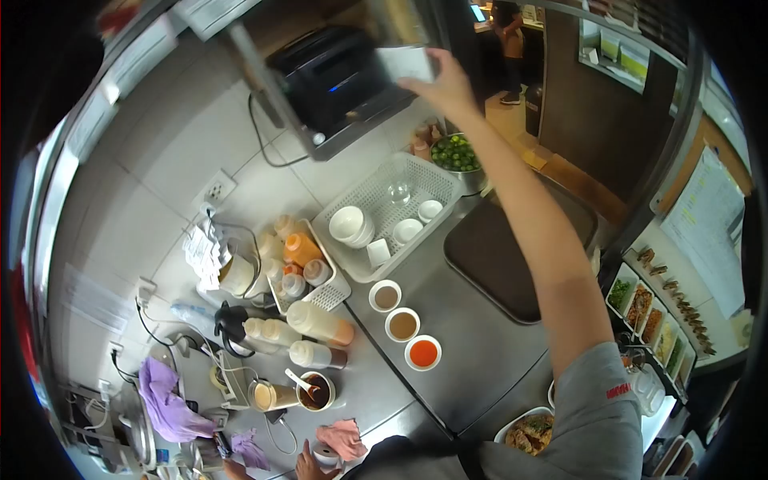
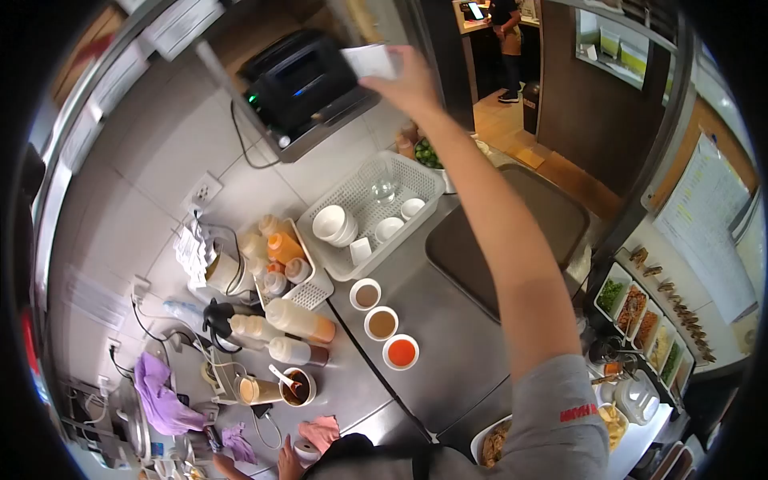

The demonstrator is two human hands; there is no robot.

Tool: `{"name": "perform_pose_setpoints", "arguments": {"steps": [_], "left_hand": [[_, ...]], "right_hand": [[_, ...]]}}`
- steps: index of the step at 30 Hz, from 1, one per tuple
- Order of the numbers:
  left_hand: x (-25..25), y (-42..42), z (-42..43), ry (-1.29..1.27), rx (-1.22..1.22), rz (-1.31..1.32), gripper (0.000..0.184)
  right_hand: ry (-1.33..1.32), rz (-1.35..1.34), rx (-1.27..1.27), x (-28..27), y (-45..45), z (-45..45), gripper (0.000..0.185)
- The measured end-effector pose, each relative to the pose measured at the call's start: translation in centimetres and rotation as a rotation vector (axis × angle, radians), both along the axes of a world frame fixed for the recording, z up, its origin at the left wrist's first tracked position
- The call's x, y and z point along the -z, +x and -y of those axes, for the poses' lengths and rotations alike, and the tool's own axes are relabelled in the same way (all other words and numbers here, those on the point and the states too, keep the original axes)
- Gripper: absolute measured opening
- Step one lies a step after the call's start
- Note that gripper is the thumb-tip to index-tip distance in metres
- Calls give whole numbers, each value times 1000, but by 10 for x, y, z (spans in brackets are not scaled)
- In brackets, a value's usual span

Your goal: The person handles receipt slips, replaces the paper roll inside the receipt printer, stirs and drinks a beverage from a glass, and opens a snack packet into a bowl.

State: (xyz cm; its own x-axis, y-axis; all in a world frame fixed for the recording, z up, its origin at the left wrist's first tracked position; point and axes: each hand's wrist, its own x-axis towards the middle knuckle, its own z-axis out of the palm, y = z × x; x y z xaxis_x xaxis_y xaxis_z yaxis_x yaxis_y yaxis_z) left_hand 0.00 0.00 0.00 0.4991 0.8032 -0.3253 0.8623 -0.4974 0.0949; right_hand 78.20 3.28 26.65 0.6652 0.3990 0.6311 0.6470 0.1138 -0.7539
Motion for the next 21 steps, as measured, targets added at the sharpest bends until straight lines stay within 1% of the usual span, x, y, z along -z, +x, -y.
{"name": "perform_pose_setpoints", "arguments": {"steps": [1,2,3,5,6,8,9,10,11,13,14,16,18,19,20,21], "left_hand": [[-4,-18,-9,31,49,-34,96],[-11,-29,-21,56,99,-71,103],[-7,29,18,85,48,-28,99],[-39,56,35,142,-65,23,92],[-49,68,37,219,-17,63,82],[-43,52,32,354,138,71,77],[-50,64,28,419,223,82,75],[-60,73,30,276,157,96,69],[-74,94,35,233,140,119,63],[-89,121,36,183,171,166,53],[-96,139,39,184,168,175,51],[-111,175,46,183,170,192,47],[-119,197,52,208,194,145,44],[-120,204,53,222,208,122,42],[-115,205,53,193,153,110,41],[-109,203,51,201,193,117,39]], "right_hand": [[134,22,132,-4,-20,-17,92],[219,69,165,0,-24,-42,94],[219,-20,40,2,14,0,78],[53,-26,18,-4,16,14,56],[119,-43,36,-5,14,20,37],[195,-23,61,1,12,32,34],[233,-6,80,2,10,44,32],[243,-12,94,5,6,61,20],[295,-54,85,10,4,75,17],[403,-139,52,21,0,99,12],[495,-210,27,25,-4,111,13],[679,-351,-17,36,-11,135,18],[765,-383,11,54,-16,147,23],[810,-398,26,63,-18,153,25],[803,-435,14,75,-19,157,28],[858,-466,-2,86,-23,158,27]]}}
